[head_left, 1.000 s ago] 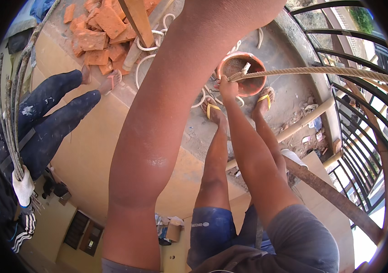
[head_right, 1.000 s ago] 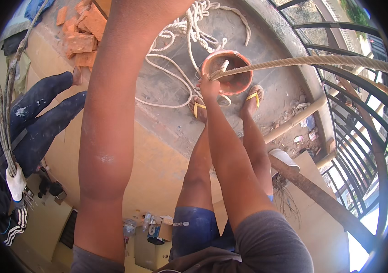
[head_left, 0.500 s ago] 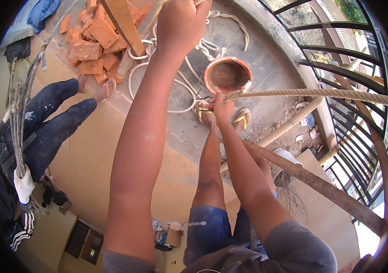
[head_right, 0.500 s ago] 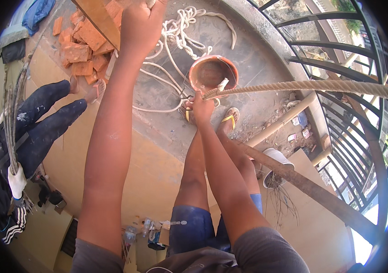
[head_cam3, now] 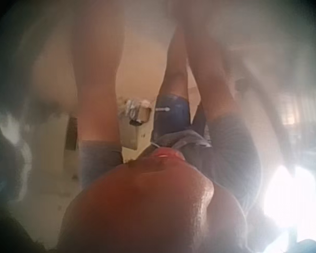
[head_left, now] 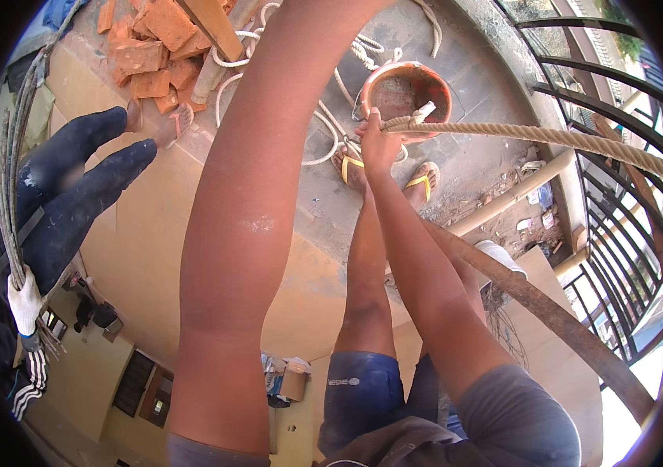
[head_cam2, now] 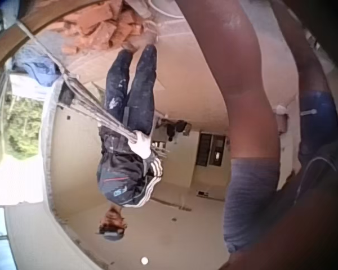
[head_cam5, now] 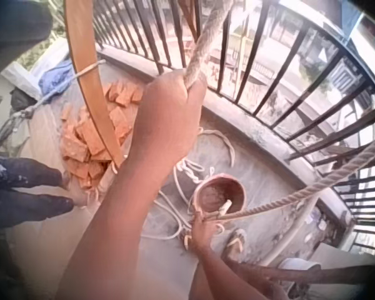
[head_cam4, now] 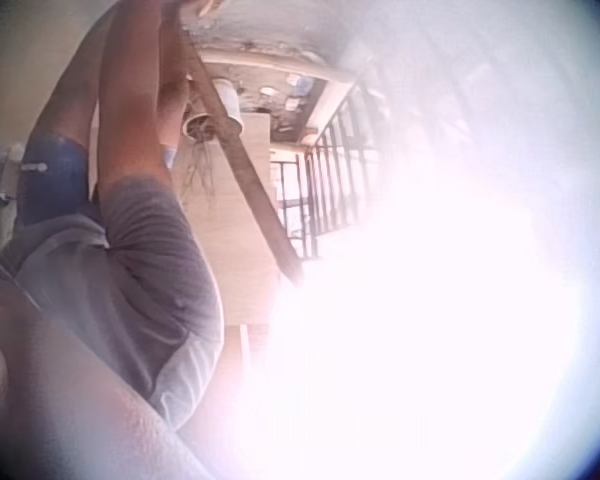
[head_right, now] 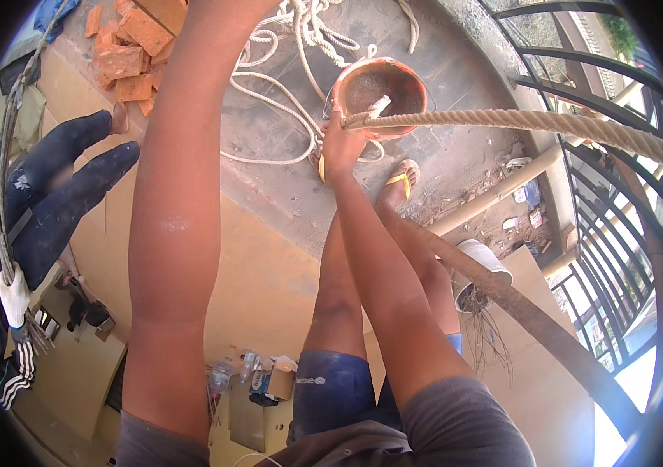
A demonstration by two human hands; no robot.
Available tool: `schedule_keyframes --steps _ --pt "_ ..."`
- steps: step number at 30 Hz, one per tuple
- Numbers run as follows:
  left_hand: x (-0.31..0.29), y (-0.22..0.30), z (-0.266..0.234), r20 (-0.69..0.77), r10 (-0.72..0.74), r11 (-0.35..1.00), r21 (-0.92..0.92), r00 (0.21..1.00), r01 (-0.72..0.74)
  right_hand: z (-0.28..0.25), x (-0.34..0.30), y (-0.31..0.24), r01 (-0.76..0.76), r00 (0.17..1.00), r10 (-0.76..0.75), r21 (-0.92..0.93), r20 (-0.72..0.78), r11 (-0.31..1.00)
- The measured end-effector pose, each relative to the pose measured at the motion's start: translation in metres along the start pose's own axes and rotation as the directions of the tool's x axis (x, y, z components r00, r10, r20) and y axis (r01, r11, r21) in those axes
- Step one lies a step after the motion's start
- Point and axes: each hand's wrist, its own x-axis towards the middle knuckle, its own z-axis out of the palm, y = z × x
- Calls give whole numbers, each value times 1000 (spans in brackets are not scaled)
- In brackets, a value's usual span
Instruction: The person loads red bricks into a bucket, secures the bucket with a rope, and pulls the rope to hoist the bucket of bricks up to the balcony. Another person assists by handing over a bundle of metal rods.
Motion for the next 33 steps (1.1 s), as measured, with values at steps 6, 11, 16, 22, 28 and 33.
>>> schedule_keyframes --steps 6,11,16,22,28,33 --pt "-64 -39 -14 122 -378 919 168 918 357 -85 -33 -70 448 893 -441 -86 85 890" --pt "-168 -82 -61 218 -745 667 228 631 709 -215 -48 -180 463 875 -483 250 22 850" --pt "-311 -56 -142 93 -798 589 331 595 738 -296 -159 -319 605 718 -659 270 224 750" --pt "-253 81 -173 229 -678 731 118 698 672 -365 -329 -537 737 449 -892 587 -52 336" --pt "-186 65 -151 403 -701 653 32 588 757 -495 -423 -765 848 241 -949 519 -202 105" --pt "-168 37 -137 277 -670 740 327 689 588 -650 -387 -933 893 111 -987 448 -113 49"
